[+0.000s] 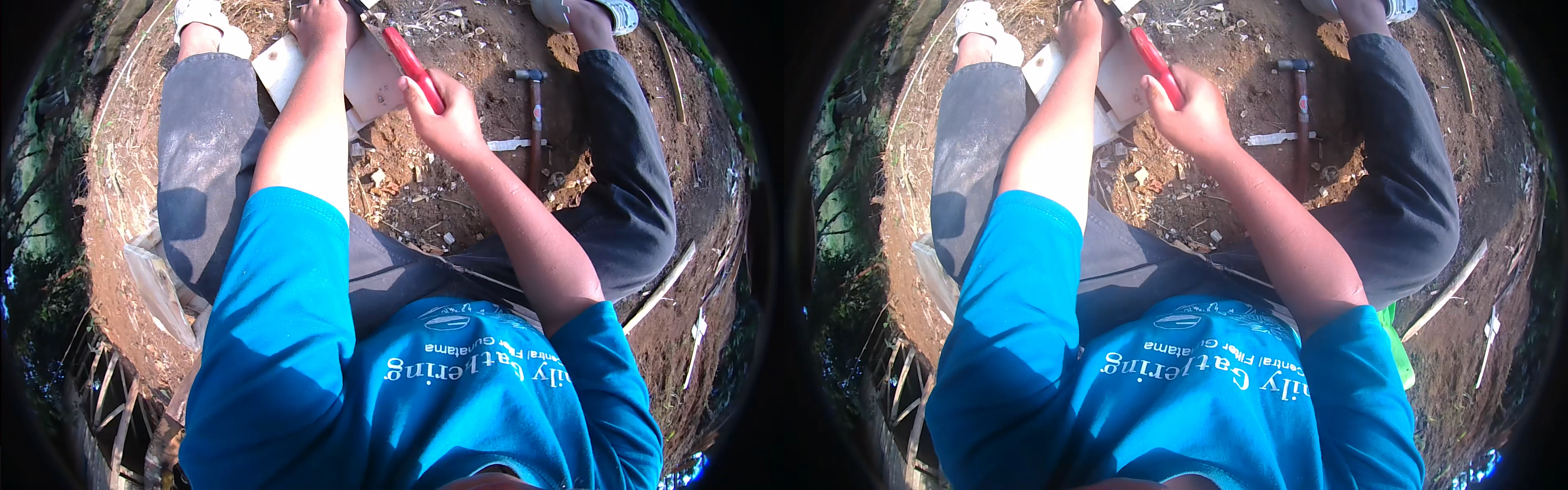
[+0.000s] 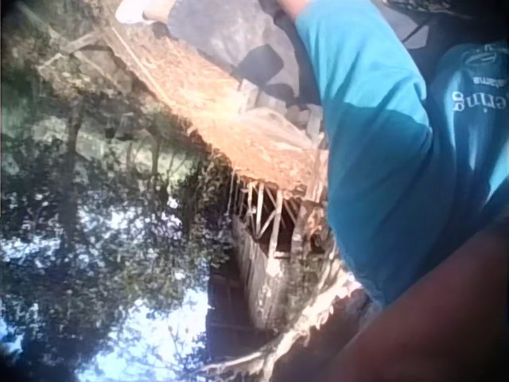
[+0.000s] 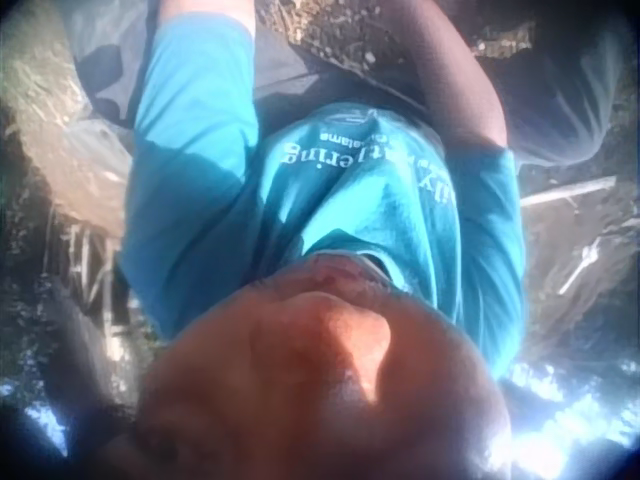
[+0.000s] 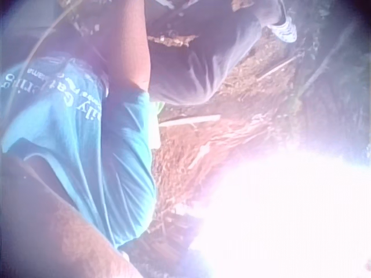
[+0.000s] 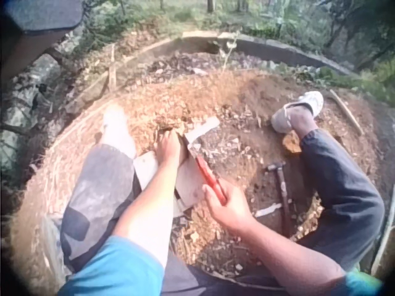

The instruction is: The person constructs a small wooden frame or box while sitting on the ground, using a hammer to drive nails, a handsaw to cut wooden planks, and holding the pieces together by hand.

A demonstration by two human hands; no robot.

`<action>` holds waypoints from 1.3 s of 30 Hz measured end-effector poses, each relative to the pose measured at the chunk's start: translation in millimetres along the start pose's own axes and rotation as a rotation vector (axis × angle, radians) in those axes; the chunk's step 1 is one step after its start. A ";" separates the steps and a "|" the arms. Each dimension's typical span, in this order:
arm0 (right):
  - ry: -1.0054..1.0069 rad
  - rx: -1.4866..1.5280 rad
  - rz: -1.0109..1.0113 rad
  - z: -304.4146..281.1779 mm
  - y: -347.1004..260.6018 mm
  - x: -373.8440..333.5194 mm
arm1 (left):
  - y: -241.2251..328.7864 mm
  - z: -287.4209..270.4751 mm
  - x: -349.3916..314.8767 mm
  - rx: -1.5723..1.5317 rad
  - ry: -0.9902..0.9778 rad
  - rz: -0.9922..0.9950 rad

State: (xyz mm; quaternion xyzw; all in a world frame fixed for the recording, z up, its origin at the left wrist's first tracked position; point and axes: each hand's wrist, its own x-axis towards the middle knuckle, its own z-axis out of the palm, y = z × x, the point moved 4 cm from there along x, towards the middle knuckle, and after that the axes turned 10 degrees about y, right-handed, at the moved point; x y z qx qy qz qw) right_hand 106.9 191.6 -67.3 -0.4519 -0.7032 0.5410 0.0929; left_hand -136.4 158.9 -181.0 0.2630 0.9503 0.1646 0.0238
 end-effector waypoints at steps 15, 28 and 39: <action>-0.047 -0.036 0.093 -34.3 11.1 -26.9 | 2.6 -7.5 2.7 0.081 0.067 0.019; -0.011 0.019 0.191 -34.5 23.5 -9.6 | 2.8 -5.3 -3.7 0.032 0.016 0.014; 0.119 0.187 0.117 -157.1 -2.6 -90.2 | -4.5 -7.3 -7.5 0.162 -0.108 0.198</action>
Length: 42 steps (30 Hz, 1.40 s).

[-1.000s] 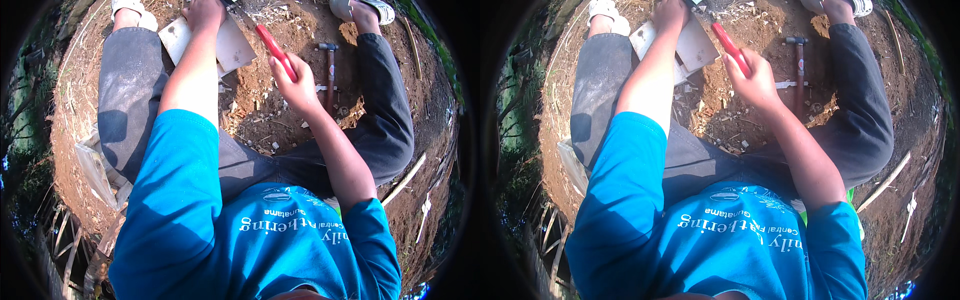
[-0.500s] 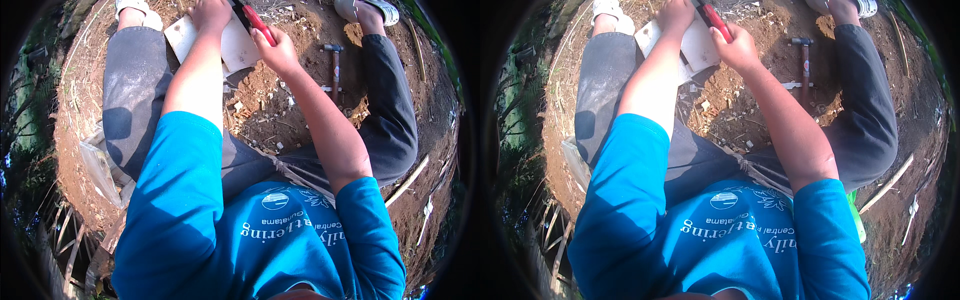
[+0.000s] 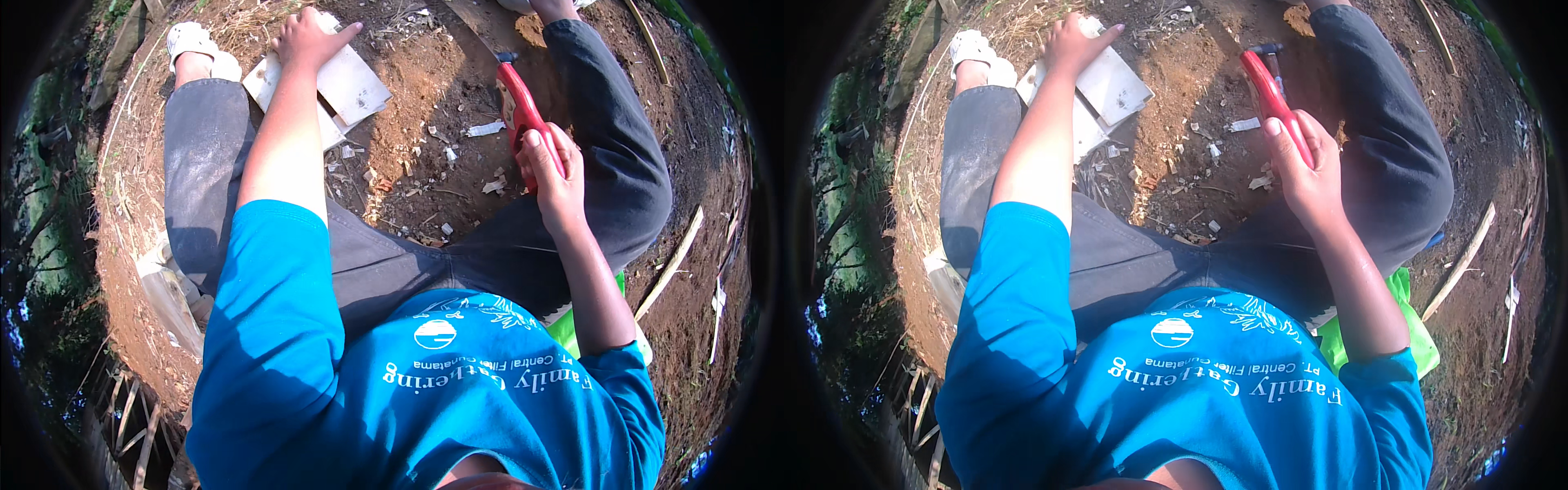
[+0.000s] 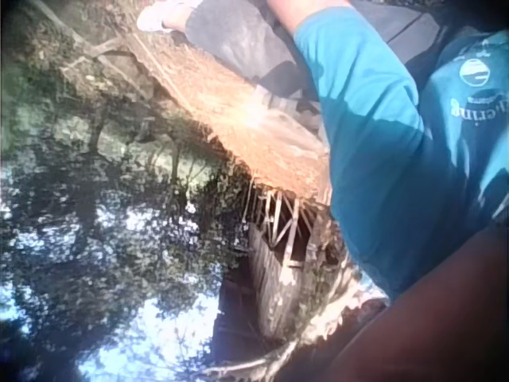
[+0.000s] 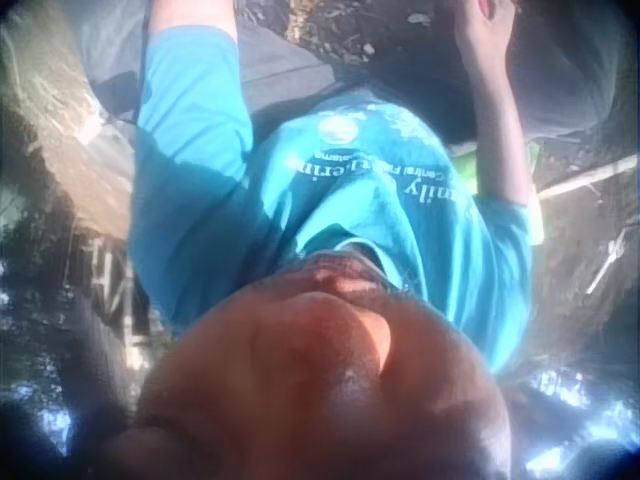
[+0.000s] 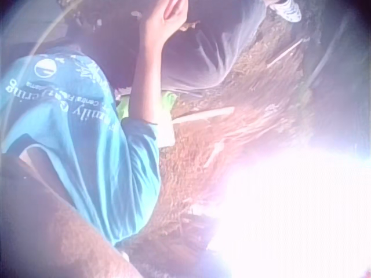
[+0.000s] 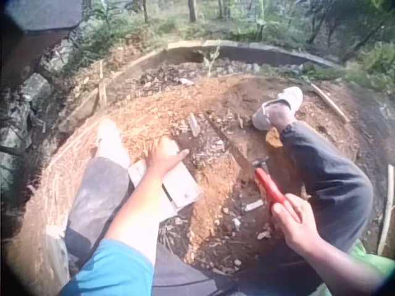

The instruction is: The person constructs a small wooden frame or box while sitting on the ground, using a hammer to drive nails, a handsaw to cut wooden planks, and holding the pieces together by hand.

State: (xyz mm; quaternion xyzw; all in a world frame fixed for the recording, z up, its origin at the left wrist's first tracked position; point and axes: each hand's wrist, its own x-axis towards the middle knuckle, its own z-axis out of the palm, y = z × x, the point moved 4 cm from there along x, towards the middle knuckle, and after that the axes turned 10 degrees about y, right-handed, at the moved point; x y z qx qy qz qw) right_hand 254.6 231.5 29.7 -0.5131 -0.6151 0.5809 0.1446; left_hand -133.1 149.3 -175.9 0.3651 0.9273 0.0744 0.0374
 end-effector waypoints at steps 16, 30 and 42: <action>0.851 0.495 -0.373 -227.2 -55.6 -110.2 | 6.1 -12.7 5.5 -0.023 -0.013 -0.100; 0.706 -0.700 0.156 -275.2 235.2 -137.3 | 44.0 -108.6 18.1 -0.508 -0.809 0.164; -0.171 0.084 -0.325 30.9 -45.0 -12.0 | 60.3 -227.8 -97.3 -0.768 -0.871 -0.021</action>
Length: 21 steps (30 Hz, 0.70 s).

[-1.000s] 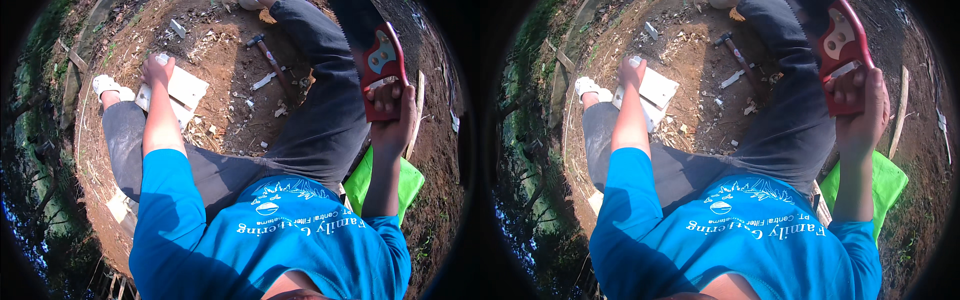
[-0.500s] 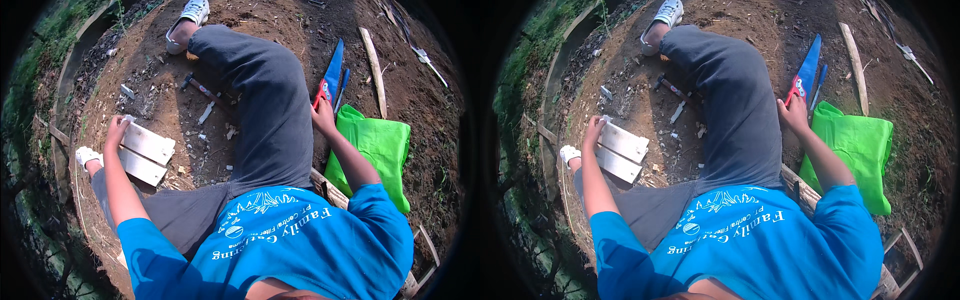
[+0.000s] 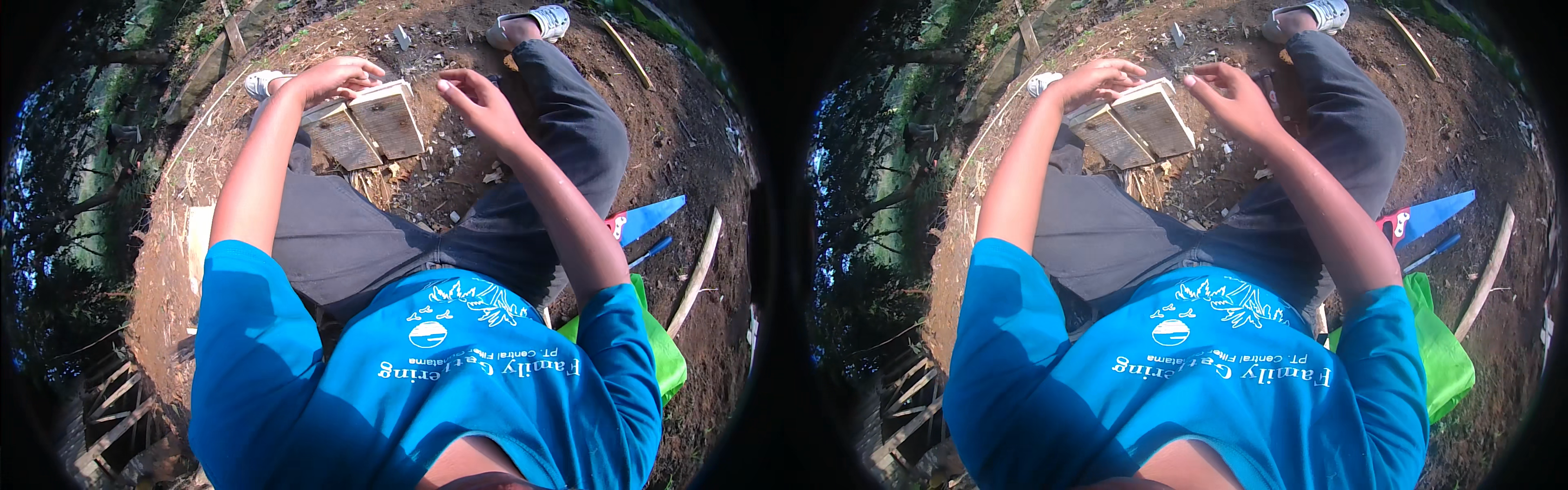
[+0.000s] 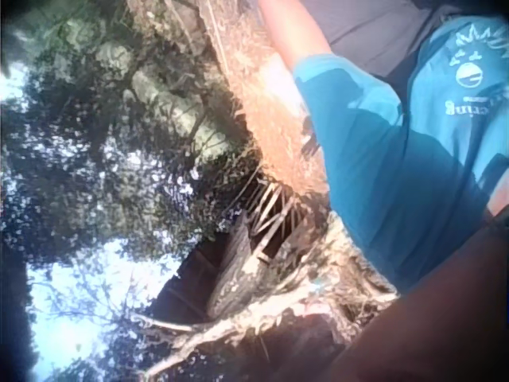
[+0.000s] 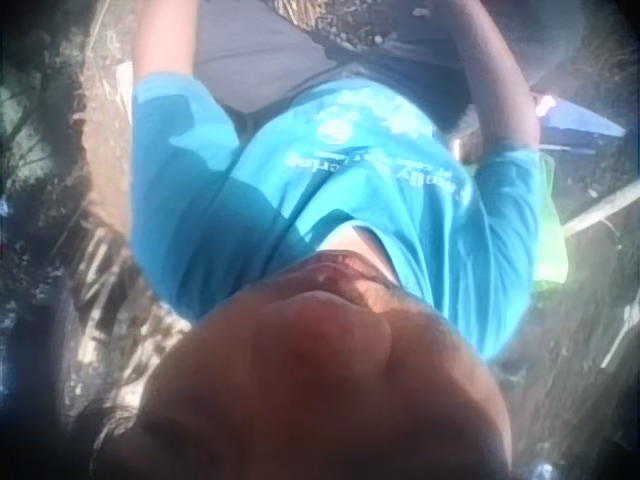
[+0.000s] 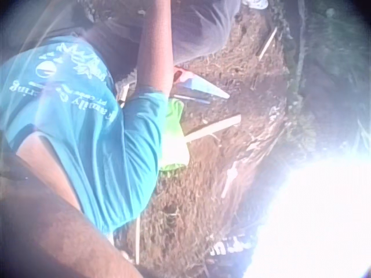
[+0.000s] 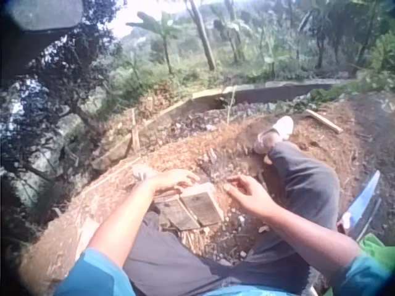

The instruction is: The person constructs a small wooden frame or box while sitting on the ground, using a hammer to drive nails, a handsaw to cut wooden planks, and holding the pieces together by hand.

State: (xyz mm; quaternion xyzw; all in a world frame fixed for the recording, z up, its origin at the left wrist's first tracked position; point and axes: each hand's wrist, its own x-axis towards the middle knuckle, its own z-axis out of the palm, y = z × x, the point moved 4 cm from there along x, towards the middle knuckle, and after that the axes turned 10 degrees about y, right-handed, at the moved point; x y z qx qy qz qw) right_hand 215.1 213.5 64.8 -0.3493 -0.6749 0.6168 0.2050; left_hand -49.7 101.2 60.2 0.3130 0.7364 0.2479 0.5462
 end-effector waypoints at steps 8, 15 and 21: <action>-0.223 -0.148 0.131 103.8 56.1 59.8 | -14.3 3.1 -23.6 0.017 0.196 0.174; -0.141 0.321 0.232 111.7 74.9 32.1 | -35.3 32.3 -27.8 0.690 0.319 0.093; -0.145 0.522 0.325 119.6 73.2 29.8 | -52.8 27.2 -28.2 0.627 0.447 0.081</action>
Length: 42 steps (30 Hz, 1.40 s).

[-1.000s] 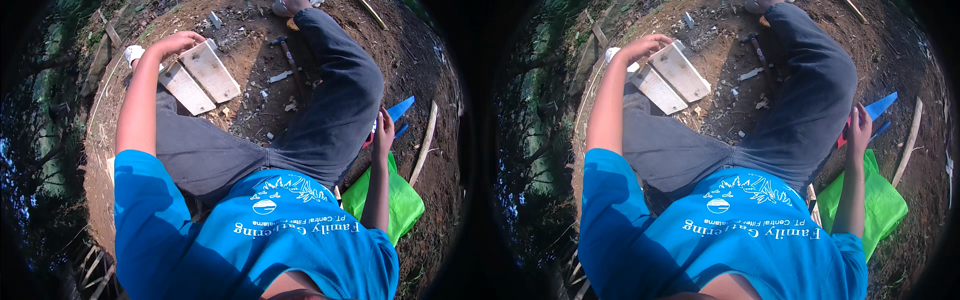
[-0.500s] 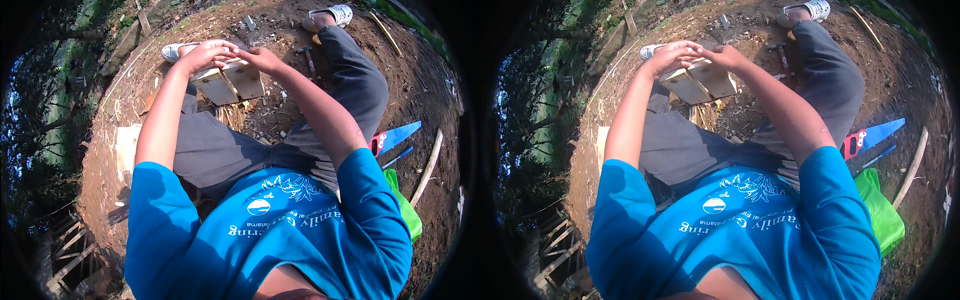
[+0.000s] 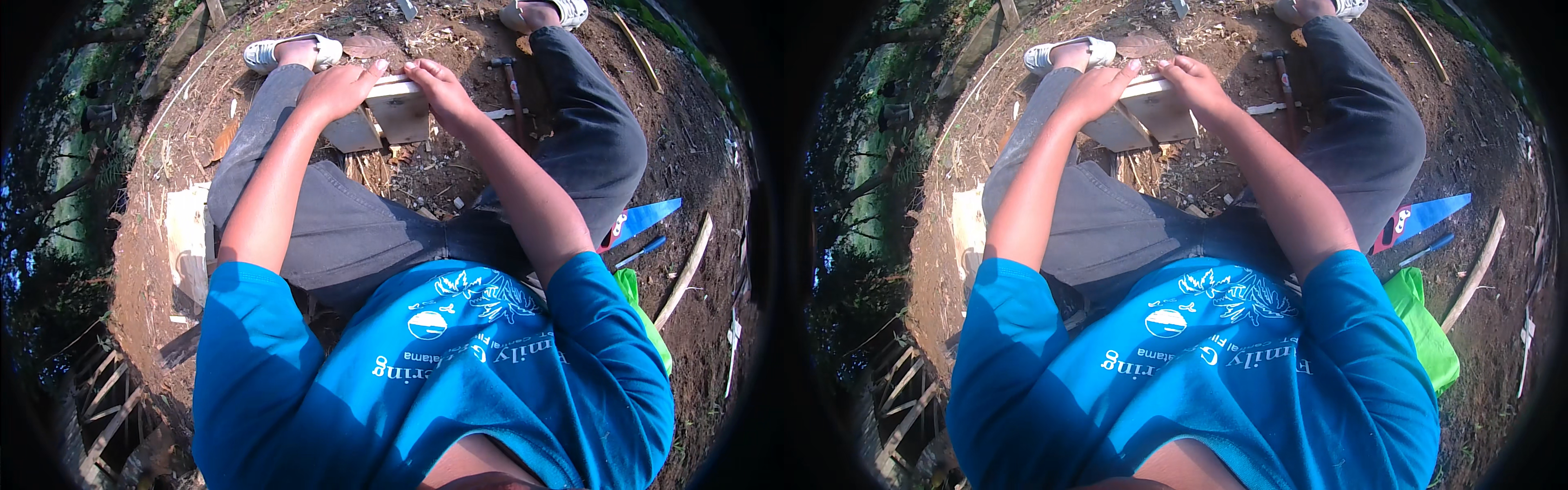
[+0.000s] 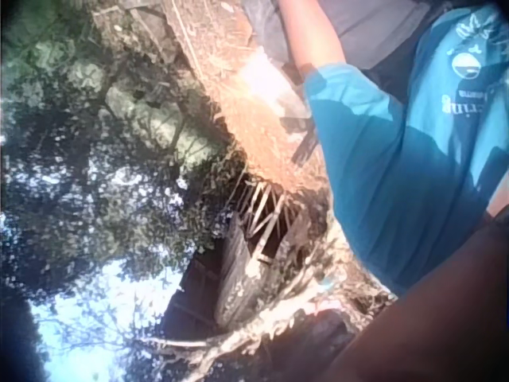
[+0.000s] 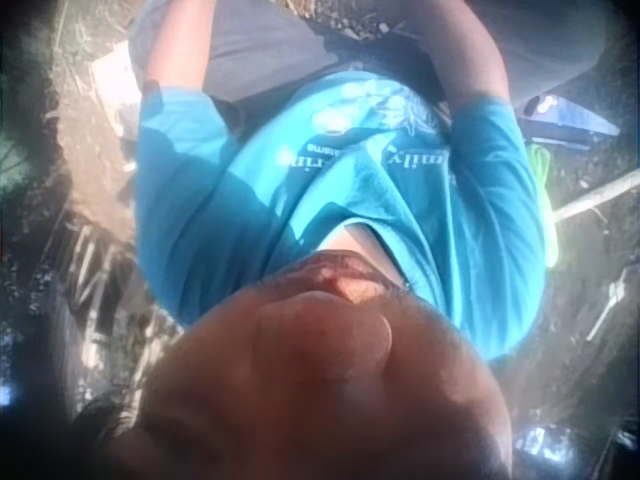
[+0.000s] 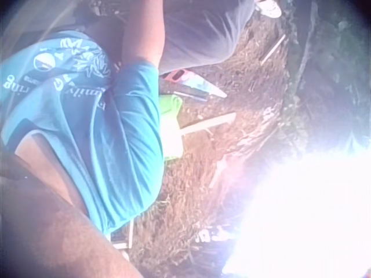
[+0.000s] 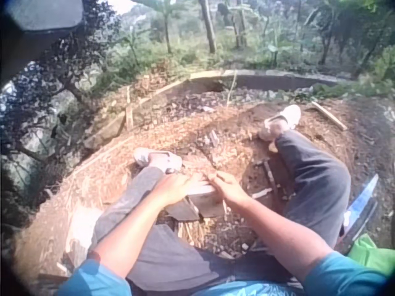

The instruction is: The person constructs a small wooden frame or box while sitting on the ground, using a hammer to drive nails, a handsaw to cut wooden planks, and holding the pieces together by hand.

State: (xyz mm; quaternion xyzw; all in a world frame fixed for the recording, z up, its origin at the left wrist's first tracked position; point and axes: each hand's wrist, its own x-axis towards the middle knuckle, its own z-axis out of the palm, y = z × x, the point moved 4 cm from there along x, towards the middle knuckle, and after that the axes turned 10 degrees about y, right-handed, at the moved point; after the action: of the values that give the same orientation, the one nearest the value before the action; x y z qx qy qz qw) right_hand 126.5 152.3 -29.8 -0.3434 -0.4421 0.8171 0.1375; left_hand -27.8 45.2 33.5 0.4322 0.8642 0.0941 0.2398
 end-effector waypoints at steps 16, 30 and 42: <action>-0.484 -0.657 -0.103 -16.4 -26.2 -127.7 | 35.1 4.5 -137.8 -0.134 0.016 0.274; -0.481 -0.696 -0.134 -15.1 -25.9 -131.3 | 32.0 3.6 -146.9 -0.159 0.142 0.387; 0.686 -1.376 -0.064 -224.4 -14.3 14.8 | -76.8 30.3 -43.3 -1.164 0.279 -0.255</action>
State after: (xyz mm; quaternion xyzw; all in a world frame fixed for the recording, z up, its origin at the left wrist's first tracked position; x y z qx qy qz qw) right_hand 267.9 309.2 -108.3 -0.5730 -0.7931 0.2013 0.0458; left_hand -44.6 -37.2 -6.8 0.1069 0.7390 0.5772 0.3306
